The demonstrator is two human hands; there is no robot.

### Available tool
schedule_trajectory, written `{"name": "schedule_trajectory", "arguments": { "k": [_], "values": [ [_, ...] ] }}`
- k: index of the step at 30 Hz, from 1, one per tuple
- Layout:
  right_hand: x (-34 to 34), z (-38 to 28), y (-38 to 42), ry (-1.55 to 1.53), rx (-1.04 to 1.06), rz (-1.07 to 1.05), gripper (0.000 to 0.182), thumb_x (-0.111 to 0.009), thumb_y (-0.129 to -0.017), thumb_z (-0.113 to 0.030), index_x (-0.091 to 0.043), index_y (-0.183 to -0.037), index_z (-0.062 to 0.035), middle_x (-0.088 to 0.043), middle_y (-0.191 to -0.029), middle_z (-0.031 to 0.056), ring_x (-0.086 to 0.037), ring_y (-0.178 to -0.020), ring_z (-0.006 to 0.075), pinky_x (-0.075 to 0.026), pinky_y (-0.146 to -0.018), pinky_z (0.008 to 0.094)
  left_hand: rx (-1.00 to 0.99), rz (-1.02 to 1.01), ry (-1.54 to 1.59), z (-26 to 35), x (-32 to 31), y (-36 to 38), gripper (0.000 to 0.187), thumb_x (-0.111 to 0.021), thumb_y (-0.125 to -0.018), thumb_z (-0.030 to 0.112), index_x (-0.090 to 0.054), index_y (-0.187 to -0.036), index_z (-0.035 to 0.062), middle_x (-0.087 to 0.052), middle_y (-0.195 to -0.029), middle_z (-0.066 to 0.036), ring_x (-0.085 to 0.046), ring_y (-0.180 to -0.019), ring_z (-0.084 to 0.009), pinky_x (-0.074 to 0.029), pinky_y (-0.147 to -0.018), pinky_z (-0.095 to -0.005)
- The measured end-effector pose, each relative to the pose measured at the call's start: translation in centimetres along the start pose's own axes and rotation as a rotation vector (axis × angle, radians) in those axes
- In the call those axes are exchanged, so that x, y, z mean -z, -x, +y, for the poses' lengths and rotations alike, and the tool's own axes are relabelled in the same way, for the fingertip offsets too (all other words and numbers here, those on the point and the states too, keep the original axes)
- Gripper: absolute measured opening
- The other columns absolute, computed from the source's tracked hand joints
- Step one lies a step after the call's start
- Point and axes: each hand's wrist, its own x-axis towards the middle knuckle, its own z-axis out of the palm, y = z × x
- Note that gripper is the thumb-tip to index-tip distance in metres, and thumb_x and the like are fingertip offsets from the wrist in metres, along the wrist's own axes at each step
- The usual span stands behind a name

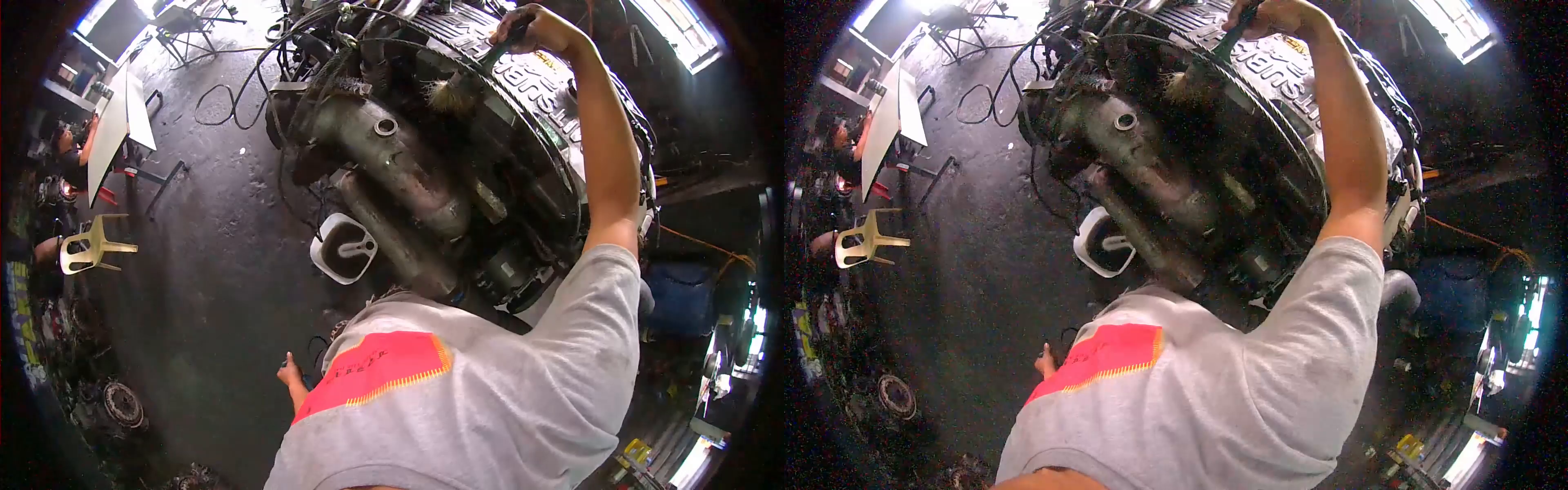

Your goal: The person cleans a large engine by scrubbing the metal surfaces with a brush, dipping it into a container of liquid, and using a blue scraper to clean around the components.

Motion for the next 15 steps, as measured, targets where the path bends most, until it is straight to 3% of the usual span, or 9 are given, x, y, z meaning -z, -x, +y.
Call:
{"name": "schedule_trajectory", "arguments": {
  "k": [1,3,5,7,9,11,12,13,15],
  "values": [
    [0.7,-0.1,0.6,-0.146,-0.079,-0.029,0.027,-0.062,-0.067,-0.008,-0.058,-0.088,0.008,-0.061,-0.084,0.0164,-0.06,-0.074,0.021,-0.051,-0.067,0.029,0.0,-0.006,-0.002,0.1,0.6,0.9,0.056,-0.066,-0.064,0.046,-0.061,-0.07,-0.0088,-0.06,-0.07,-0.021,-0.059,-0.067,-0.0298,-0.044,-0.061,-0.038],
    [0.7,-0.6,1.0,-0.13,-0.07,-0.008,0.027,-0.063,-0.068,-0.009,-0.058,-0.088,0.0078,-0.061,-0.084,0.0161,-0.06,-0.075,0.0205,-0.051,-0.067,0.0288,0.13,-0.07,0.139,3.0,3.6,4.7,0.056,-0.066,-0.064,0.046,-0.059,-0.067,-0.0097,-0.06,-0.067,-0.02,-0.059,-0.065,-0.0303,-0.044,-0.061,-0.0386],
    [0.8,-0.2,1.3,-0.132,-0.064,0.013,0.028,-0.063,-0.068,-0.011,-0.058,-0.088,0.0075,-0.061,-0.085,0.0159,-0.06,-0.075,0.02,-0.05,-0.068,0.0285,0.125,-0.056,0.098,1.8,3.2,4.6,0.055,-0.067,-0.064,0.045,-0.059,-0.066,-0.0096,-0.06,-0.066,-0.02,-0.058,-0.063,-0.0298,-0.044,-0.06,-0.0388],
    [1.4,0.2,1.4,-0.087,0.089,0.017,0.031,-0.064,-0.067,-0.012,-0.057,-0.089,0.0086,-0.06,-0.085,0.016,-0.06,-0.074,0.0195,-0.05,-0.066,0.027,0.109,-0.028,0.028,0.4,2.8,4.4,0.054,-0.067,-0.064,0.044,-0.058,-0.064,-0.0093,-0.059,-0.064,-0.019,-0.058,-0.06,-0.0288,-0.044,-0.058,-0.0392],
    [-0.8,-1.1,1.7,-0.061,0.044,0.086,0.025,-0.062,-0.067,-0.008,-0.06,-0.088,0.0043,-0.062,-0.082,0.0131,-0.059,-0.071,0.0172,-0.049,-0.063,0.0249,0.091,-0.001,-0.04,-0.6,2.5,4.1,0.053,-0.067,-0.065,0.043,-0.056,-0.062,-0.0091,-0.059,-0.062,-0.018,-0.057,-0.057,-0.0278,-0.044,-0.056,-0.0397],
    [-4.1,-4.3,1.4,0.525,-0.1,0.015,0.022,-0.06,-0.063,-0.004,-0.064,-0.085,-0.003,-0.063,-0.077,0.0083,-0.058,-0.066,0.0137,-0.047,-0.058,0.0248,0.098,-0.043,0.027,0.2,3.5,4.6,0.053,-0.067,-0.065,0.043,-0.057,-0.063,-0.0093,-0.059,-0.062,-0.018,-0.057,-0.058,-0.0275,-0.043,-0.056,-0.0399],
    [-6.4,-6.2,1.5,0.733,-0.117,0.049,0.023,-0.055,-0.06,0.0,-0.065,-0.079,-0.0081,-0.063,-0.071,0.004,-0.056,-0.062,0.0122,-0.045,-0.055,0.0262,0.107,-0.083,0.086,0.5,3.9,4.7,0.054,-0.066,-0.065,0.044,-0.058,-0.065,-0.0094,-0.059,-0.062,-0.018,-0.057,-0.058,-0.0272,-0.043,-0.057,-0.04],
    [-7.9,-6.9,1.7,0.999,-0.035,0.124,0.022,-0.053,-0.058,0.003,-0.064,-0.075,-0.0067,-0.061,-0.066,0.0036,-0.054,-0.061,0.0129,-0.044,-0.054,0.027,0.1,-0.081,0.078,-0.5,2.9,3.5,0.054,-0.066,-0.065,0.044,-0.058,-0.065,-0.0094,-0.059,-0.062,-0.018,-0.057,-0.058,-0.0272,-0.043,-0.057,-0.04],
    [-8.1,-8.1,2.1,1.032,-0.016,0.203,0.022,-0.051,-0.059,0.005,-0.063,-0.072,-0.0066,-0.06,-0.064,0.0036,-0.054,-0.062,0.0135,-0.043,-0.053,0.0277,-0.036,-0.076,-0.039,-1.9,1.1,0.4,0.051,-0.065,-0.067,0.043,-0.059,-0.065,-0.0077,-0.058,-0.059,-0.015,-0.054,-0.052,-0.0235,-0.043,-0.053,-0.0383]
  ]
}}
